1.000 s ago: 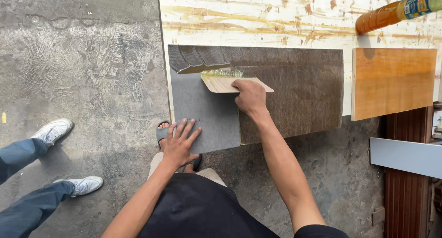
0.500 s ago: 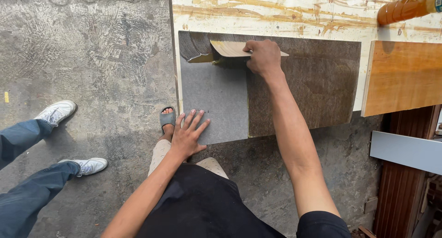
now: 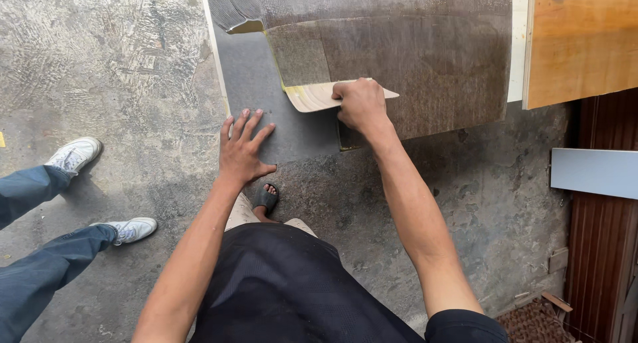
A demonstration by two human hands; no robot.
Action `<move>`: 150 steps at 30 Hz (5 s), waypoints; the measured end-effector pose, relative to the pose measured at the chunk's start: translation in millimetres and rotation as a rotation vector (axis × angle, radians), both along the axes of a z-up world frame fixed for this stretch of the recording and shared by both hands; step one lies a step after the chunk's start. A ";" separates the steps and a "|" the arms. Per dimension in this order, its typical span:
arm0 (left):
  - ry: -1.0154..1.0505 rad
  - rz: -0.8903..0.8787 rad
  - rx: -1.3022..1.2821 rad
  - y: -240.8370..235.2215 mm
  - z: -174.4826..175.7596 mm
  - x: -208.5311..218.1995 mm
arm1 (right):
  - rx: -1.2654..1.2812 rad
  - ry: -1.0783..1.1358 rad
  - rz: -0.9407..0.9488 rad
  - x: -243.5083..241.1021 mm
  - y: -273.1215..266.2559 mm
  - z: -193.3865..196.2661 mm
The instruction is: The person pours a yellow liquid from a plastic bottle onto a gray rectangular sheet and uses a wooden scraper to spread the liquid evenly across the surface. The person repeatedly scrapes and redistributes the liquid to cover the sheet.
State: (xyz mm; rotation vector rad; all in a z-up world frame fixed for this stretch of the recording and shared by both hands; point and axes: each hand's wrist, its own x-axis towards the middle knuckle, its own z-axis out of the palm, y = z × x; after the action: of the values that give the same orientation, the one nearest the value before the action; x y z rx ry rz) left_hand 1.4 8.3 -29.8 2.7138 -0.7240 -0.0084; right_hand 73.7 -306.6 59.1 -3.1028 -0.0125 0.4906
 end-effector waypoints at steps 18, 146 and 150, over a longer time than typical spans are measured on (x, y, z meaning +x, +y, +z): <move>-0.057 -0.075 -0.195 9.4 6.8 -10.5 | 0.113 0.174 -0.200 -243.9 15.2 -7.7; -0.543 0.430 -0.803 -194.1 185.9 25.7 | 0.392 -0.212 0.182 46.5 -71.4 180.4; -0.416 0.599 -1.102 -208.2 187.2 23.8 | 0.419 -0.509 0.863 86.2 -81.4 145.2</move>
State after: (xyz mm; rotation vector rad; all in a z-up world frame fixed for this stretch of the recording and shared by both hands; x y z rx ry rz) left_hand 25.2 -199.9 157.4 1.7341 0.0729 0.8397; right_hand 159.9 -388.0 204.2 -2.5594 -1.2770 -0.3084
